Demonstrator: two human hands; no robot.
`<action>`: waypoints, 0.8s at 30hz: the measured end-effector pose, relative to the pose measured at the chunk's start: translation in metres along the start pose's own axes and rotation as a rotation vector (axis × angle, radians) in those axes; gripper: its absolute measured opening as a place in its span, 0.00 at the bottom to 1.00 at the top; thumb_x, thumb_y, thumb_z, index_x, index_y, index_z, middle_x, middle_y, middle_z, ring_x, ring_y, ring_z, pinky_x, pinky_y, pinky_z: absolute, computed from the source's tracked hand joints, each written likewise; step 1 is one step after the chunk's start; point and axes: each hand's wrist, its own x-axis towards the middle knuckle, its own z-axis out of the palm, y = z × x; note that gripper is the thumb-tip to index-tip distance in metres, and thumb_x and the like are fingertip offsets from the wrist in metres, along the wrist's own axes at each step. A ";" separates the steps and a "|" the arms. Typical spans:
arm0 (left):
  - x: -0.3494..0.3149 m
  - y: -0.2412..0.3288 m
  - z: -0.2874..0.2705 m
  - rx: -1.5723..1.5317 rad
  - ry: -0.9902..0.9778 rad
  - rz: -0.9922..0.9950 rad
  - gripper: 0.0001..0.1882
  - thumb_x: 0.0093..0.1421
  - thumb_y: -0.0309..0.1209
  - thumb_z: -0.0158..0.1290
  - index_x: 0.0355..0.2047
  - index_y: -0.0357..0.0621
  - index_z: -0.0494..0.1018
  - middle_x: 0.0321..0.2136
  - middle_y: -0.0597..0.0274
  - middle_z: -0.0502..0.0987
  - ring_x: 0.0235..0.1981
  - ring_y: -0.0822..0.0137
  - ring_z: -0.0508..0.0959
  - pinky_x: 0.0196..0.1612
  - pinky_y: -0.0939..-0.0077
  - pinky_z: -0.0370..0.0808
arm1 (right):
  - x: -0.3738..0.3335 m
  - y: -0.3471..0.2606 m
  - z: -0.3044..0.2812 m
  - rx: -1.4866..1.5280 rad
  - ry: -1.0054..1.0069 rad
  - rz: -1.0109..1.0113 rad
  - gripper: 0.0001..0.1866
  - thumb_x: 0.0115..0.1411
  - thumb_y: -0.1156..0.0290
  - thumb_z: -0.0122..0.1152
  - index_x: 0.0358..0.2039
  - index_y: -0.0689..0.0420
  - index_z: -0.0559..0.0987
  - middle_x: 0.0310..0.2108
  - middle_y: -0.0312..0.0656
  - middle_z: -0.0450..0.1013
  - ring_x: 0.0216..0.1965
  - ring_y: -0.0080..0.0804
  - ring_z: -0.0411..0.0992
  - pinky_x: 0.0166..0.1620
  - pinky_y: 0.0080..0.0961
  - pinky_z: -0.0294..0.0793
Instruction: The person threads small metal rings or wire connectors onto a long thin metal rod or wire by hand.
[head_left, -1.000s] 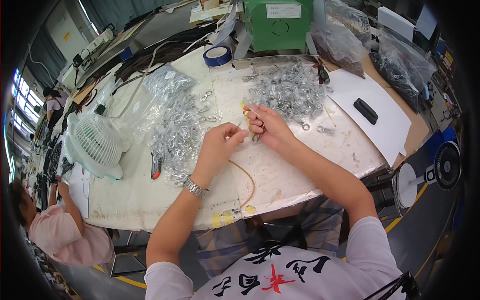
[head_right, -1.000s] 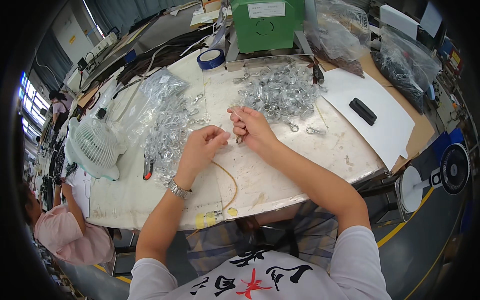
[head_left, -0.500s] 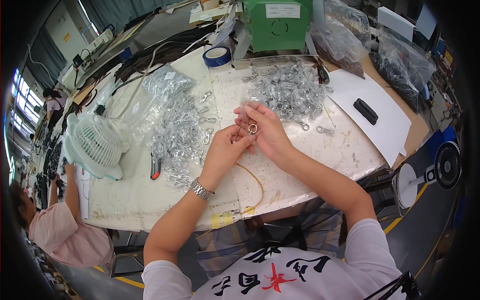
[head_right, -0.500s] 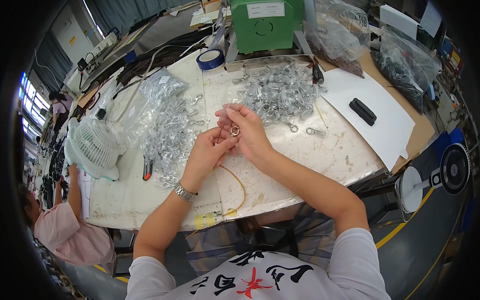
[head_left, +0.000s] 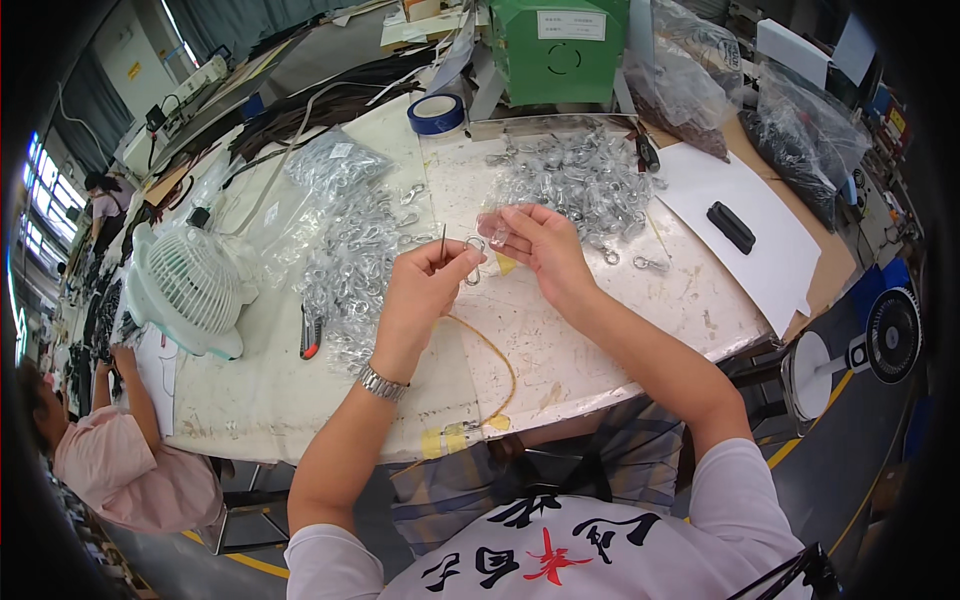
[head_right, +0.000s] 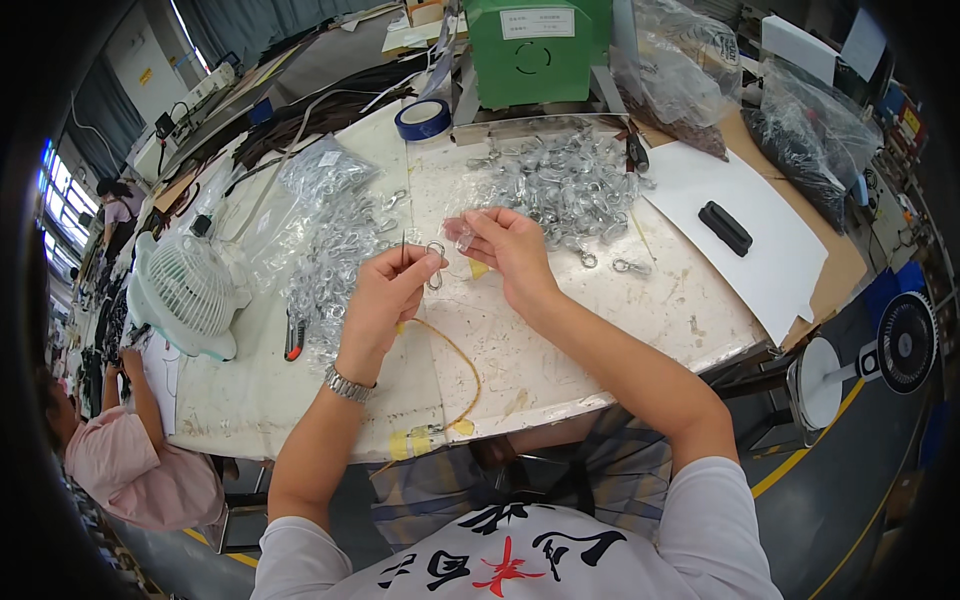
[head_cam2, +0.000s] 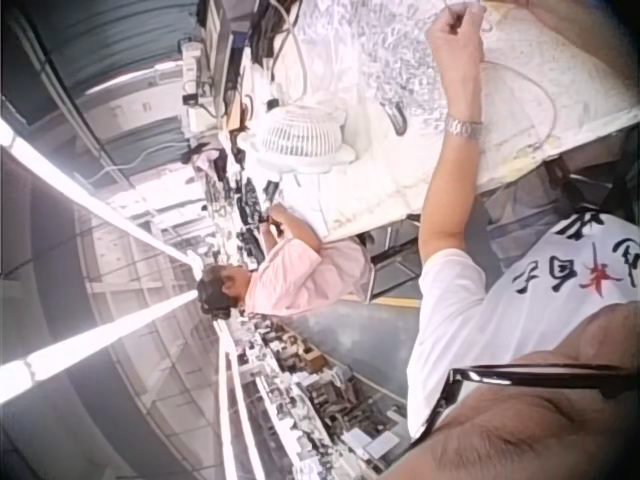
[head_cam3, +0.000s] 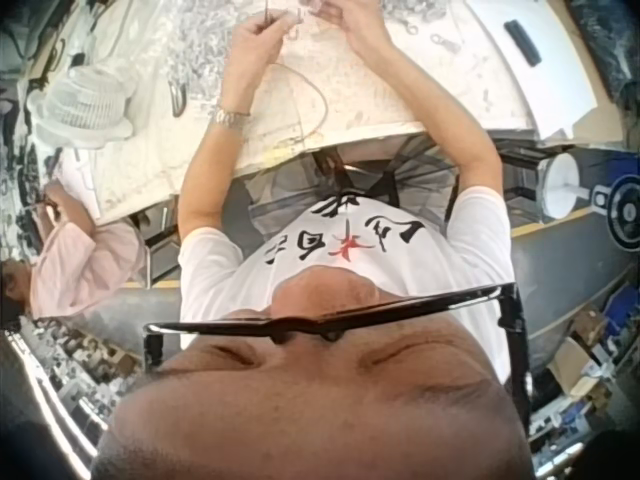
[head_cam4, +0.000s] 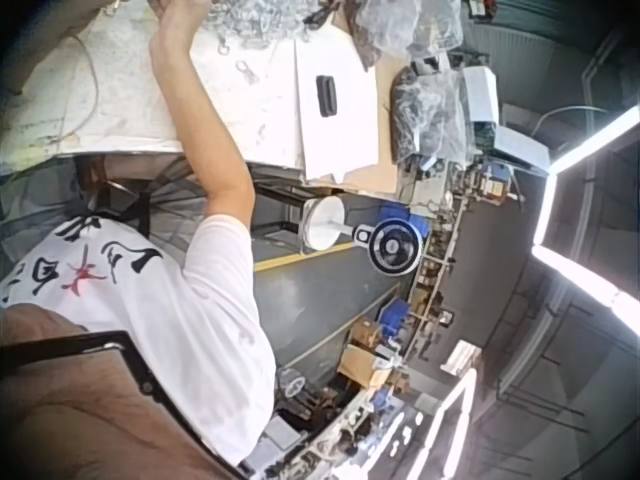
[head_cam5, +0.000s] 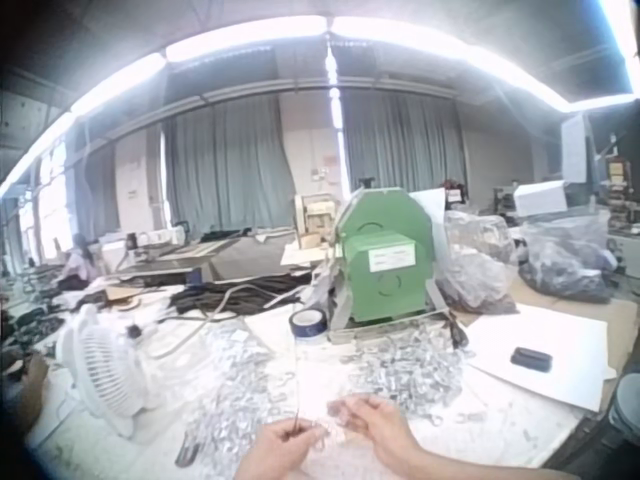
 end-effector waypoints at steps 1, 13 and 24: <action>0.000 0.000 -0.001 0.000 0.004 0.000 0.10 0.67 0.32 0.61 0.39 0.37 0.81 0.23 0.71 0.77 0.15 0.85 0.61 0.17 0.86 0.54 | 0.000 0.001 0.000 -0.043 -0.015 -0.005 0.10 0.71 0.66 0.61 0.45 0.59 0.78 0.47 0.46 0.83 0.49 0.32 0.82 0.55 0.29 0.80; 0.002 -0.007 0.000 0.011 0.224 0.248 0.10 0.68 0.30 0.59 0.43 0.35 0.81 0.30 0.62 0.84 0.15 0.87 0.60 0.16 0.87 0.54 | -0.009 -0.004 0.019 -0.147 -0.111 -0.123 0.11 0.71 0.68 0.60 0.46 0.62 0.77 0.43 0.50 0.83 0.45 0.32 0.83 0.51 0.27 0.83; -0.002 -0.001 0.003 0.045 0.234 0.233 0.10 0.68 0.30 0.59 0.43 0.35 0.81 0.30 0.62 0.84 0.15 0.87 0.60 0.16 0.87 0.53 | -0.004 -0.004 0.006 -0.088 -0.090 0.006 0.13 0.72 0.62 0.59 0.41 0.60 0.78 0.45 0.52 0.83 0.45 0.34 0.83 0.55 0.31 0.82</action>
